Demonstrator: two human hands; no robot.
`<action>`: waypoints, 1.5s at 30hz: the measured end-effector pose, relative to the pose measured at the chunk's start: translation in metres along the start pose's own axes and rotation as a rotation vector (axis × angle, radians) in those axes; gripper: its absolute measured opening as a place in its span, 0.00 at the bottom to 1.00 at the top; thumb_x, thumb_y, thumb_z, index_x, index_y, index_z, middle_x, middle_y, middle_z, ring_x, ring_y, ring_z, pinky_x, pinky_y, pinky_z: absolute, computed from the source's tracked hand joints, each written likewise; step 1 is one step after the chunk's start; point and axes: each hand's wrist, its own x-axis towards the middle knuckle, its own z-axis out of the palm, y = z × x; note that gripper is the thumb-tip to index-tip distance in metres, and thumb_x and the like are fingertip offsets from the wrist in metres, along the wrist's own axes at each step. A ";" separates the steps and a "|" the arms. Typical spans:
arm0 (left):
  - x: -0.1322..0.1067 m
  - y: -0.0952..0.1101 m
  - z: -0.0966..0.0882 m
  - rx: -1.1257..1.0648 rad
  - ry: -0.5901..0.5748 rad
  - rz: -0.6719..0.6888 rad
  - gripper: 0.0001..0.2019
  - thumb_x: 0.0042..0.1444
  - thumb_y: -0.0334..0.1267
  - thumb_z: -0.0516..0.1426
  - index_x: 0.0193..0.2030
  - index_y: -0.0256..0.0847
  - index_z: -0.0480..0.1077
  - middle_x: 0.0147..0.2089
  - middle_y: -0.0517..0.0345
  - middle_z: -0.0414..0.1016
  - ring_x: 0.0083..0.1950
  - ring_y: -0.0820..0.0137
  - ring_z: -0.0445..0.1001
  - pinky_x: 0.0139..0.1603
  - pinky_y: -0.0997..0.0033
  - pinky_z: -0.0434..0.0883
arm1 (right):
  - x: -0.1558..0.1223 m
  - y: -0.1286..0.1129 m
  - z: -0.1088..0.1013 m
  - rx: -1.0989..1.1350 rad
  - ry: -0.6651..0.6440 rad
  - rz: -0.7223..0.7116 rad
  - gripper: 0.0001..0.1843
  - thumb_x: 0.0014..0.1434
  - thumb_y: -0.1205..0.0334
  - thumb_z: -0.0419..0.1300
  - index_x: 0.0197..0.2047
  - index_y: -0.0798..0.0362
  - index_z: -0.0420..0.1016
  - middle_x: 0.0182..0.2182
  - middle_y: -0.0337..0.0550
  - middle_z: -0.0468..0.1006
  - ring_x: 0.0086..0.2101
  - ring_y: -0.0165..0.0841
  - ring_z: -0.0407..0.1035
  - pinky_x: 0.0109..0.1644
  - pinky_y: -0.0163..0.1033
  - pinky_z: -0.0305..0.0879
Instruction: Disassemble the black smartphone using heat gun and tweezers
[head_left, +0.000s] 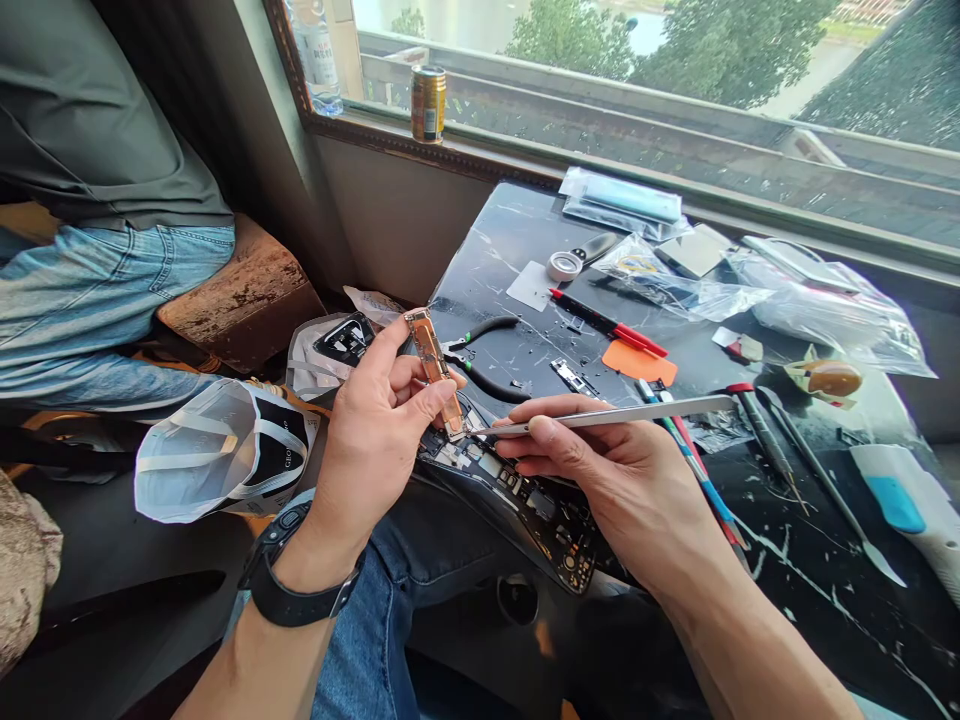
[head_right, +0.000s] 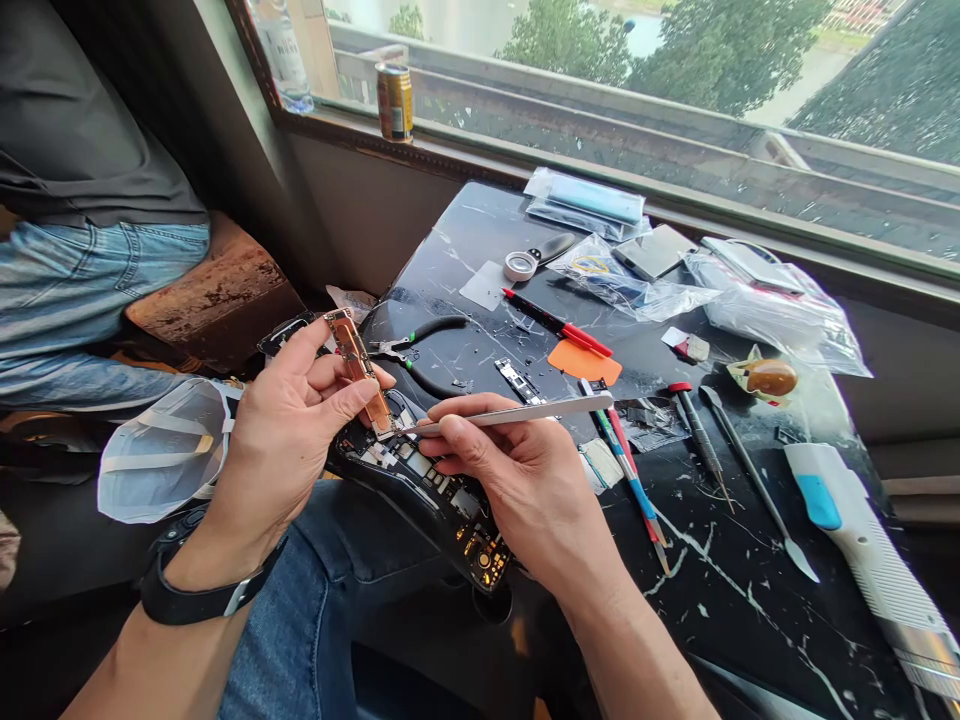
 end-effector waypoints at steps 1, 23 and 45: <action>0.000 0.000 0.000 0.010 -0.001 0.008 0.24 0.62 0.34 0.65 0.64 0.45 0.70 0.40 0.59 0.83 0.32 0.71 0.79 0.36 0.72 0.78 | 0.001 -0.001 0.000 0.001 -0.002 0.013 0.14 0.62 0.49 0.74 0.41 0.52 0.87 0.38 0.48 0.89 0.37 0.37 0.86 0.38 0.33 0.84; -0.002 0.000 0.000 0.004 -0.047 0.021 0.20 0.66 0.34 0.63 0.63 0.45 0.71 0.40 0.60 0.82 0.32 0.73 0.77 0.37 0.73 0.75 | 0.006 -0.001 -0.009 -0.100 -0.143 -0.138 0.11 0.68 0.51 0.68 0.42 0.49 0.86 0.42 0.44 0.86 0.41 0.38 0.85 0.41 0.36 0.84; -0.002 0.001 0.001 0.039 -0.034 0.011 0.26 0.61 0.34 0.65 0.67 0.46 0.73 0.41 0.62 0.82 0.38 0.71 0.76 0.40 0.75 0.76 | 0.022 -0.028 0.021 -0.775 -0.231 -0.478 0.12 0.76 0.61 0.56 0.39 0.51 0.75 0.33 0.40 0.81 0.32 0.33 0.76 0.37 0.36 0.66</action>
